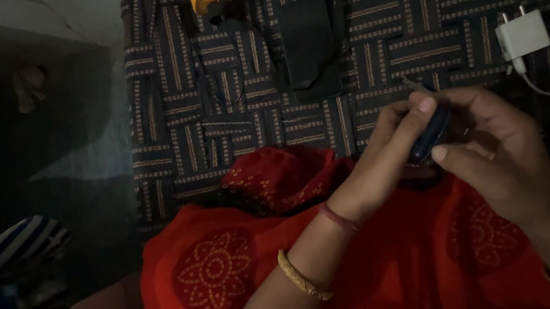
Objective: The person removes a phone case, then uses a metal prying tool to carefully pry open the edges of a smartphone. They repeatedly work along the seams to separate the back cover from the chassis.
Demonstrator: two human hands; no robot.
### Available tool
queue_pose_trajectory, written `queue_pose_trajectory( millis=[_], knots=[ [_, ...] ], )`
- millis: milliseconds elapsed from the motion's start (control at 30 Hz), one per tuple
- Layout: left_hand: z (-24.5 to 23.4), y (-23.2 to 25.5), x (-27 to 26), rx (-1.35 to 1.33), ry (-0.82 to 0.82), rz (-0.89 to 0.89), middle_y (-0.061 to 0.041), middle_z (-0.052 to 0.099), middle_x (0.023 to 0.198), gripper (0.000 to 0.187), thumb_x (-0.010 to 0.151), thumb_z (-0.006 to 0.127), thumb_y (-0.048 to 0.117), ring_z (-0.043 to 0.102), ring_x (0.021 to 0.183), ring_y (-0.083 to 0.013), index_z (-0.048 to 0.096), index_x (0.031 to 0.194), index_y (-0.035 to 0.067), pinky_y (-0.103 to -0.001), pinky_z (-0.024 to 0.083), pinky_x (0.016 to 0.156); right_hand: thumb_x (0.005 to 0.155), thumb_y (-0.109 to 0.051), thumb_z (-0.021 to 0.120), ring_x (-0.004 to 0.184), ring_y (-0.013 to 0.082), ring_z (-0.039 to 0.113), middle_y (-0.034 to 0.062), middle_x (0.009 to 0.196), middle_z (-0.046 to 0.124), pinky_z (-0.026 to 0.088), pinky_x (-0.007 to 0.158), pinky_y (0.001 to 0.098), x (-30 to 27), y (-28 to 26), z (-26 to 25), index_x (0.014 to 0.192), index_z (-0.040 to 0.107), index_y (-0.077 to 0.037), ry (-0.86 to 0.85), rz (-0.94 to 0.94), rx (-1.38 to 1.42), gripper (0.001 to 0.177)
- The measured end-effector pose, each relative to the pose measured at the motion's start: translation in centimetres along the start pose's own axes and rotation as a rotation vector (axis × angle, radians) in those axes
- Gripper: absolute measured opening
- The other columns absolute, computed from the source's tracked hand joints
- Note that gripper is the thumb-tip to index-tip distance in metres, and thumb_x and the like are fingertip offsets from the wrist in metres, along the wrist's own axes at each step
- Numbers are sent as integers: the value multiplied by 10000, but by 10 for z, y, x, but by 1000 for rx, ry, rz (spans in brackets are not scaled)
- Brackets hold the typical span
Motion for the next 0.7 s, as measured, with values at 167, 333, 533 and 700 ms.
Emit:
queue_pose_trajectory(
  millis=[167, 333, 533, 700],
  knots=[
    [-2, 1, 1, -28, 31, 24, -357, 547, 1224, 1053, 889, 482, 745, 667, 1115, -434, 345, 1419, -154, -430, 637, 805, 890, 6, 615, 1176, 173, 662, 134, 1257, 673, 558, 1021, 339, 1, 2, -3, 1384, 561, 34, -4, 37, -10, 498],
    [-8, -1, 4, 128, 35, 54, -383, 590, 1191, 1059, 868, 529, 724, 696, 1085, -439, 377, 1408, -175, -427, 623, 828, 838, 39, 567, 1257, 185, 637, 139, 1367, 651, 535, 1059, 345, 1, 3, -1, 1382, 562, 34, -24, 70, -33, 544],
    [-10, 3, 6, 186, -70, 91, -407, 576, 1289, 1156, 791, 760, 646, 639, 1215, -434, 325, 1460, -191, -434, 562, 988, 829, 84, 549, 1314, 215, 614, 176, 1432, 608, 552, 1037, 299, 3, -9, -6, 1413, 521, 22, -64, -4, -81, 588],
    [-8, 12, 4, 227, -48, 131, -360, 615, 1286, 1136, 713, 802, 548, 667, 1197, -408, 351, 1445, -194, -401, 559, 998, 758, 133, 570, 1348, 240, 593, 216, 1481, 575, 567, 856, 250, 1, -16, -9, 1420, 451, 0, -71, -18, -228, 686]
  ],
)
Point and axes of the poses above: each hand's wrist, its own x-axis towards the middle knuckle, its own z-axis out of the palm, y = z × x, the point moved 8 cm from there along x, towards the middle knuckle
